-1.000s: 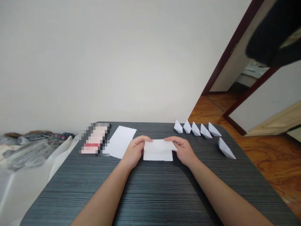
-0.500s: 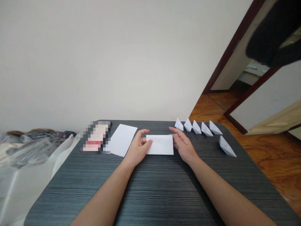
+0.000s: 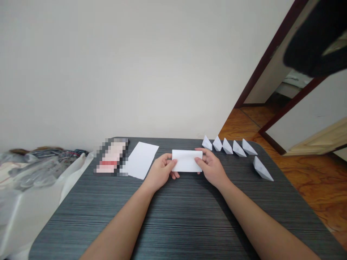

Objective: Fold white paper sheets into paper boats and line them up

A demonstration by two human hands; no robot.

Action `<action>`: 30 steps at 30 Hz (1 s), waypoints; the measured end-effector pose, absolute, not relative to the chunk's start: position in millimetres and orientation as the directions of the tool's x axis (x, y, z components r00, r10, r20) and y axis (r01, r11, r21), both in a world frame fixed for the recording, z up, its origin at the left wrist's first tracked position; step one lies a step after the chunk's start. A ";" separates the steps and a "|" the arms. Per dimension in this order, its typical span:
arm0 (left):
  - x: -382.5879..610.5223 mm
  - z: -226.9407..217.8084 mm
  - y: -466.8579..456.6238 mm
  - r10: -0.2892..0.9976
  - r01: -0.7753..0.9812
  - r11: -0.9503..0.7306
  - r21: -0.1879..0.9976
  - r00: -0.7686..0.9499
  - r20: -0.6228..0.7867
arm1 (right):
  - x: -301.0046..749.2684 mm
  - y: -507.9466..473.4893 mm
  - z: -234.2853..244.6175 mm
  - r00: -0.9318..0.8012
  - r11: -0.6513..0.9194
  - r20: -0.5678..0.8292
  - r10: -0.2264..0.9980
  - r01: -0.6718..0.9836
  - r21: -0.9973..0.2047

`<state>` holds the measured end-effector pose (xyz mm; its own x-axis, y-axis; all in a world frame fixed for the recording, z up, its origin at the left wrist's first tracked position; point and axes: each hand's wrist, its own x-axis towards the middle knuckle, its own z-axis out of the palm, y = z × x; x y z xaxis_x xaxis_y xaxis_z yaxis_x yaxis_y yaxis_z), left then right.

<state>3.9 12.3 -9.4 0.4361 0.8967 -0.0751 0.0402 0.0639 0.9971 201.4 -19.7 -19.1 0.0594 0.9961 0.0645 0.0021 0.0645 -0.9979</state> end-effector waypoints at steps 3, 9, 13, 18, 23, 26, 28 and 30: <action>3.1 -10.3 12.7 0.897 0.068 0.046 0.997 0.437 -0.072 | 201.0 -20.3 -18.2 0.055 0.066 0.066 0.996 0.004 -0.998; 2.6 -7.2 11.8 0.902 0.129 0.017 0.992 0.425 -0.070 | 200.8 -20.1 -18.5 0.057 0.060 0.061 0.996 0.021 -0.998; 2.8 -7.5 11.6 0.907 0.144 0.009 0.990 0.416 -0.069 | 201.5 -19.6 -19.5 0.054 0.054 0.055 0.997 0.023 -0.998; 2.7 -8.9 12.2 0.909 0.144 0.005 0.990 0.412 -0.065 | 201.9 -19.4 -19.9 0.053 0.052 0.053 0.997 0.027 -0.998; 2.2 -9.3 12.2 0.903 0.120 0.005 0.993 0.425 -0.056 | 201.5 -20.2 -20.5 0.048 0.058 0.059 0.997 0.028 -0.998; 2.1 -10.1 12.3 0.911 0.130 -0.009 0.991 0.410 -0.046 | 201.9 -19.8 -21.9 0.034 0.055 0.056 0.998 0.028 -0.998; 2.2 -10.8 12.1 0.914 0.143 -0.020 0.990 0.404 -0.040 | 203.0 -18.9 -22.2 0.031 0.082 0.083 0.996 0.034 -0.996; 2.3 -10.9 11.2 0.914 0.176 -0.034 0.984 0.403 -0.041 | 204.6 -18.2 -21.1 0.052 0.155 0.159 0.986 0.077 -0.985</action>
<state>2.3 11.2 -10.9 0.4033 0.9141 -0.0407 0.1757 -0.0337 0.9839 204.6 -18.2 -21.1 0.0523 0.9859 0.1591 0.0772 0.1548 -0.9849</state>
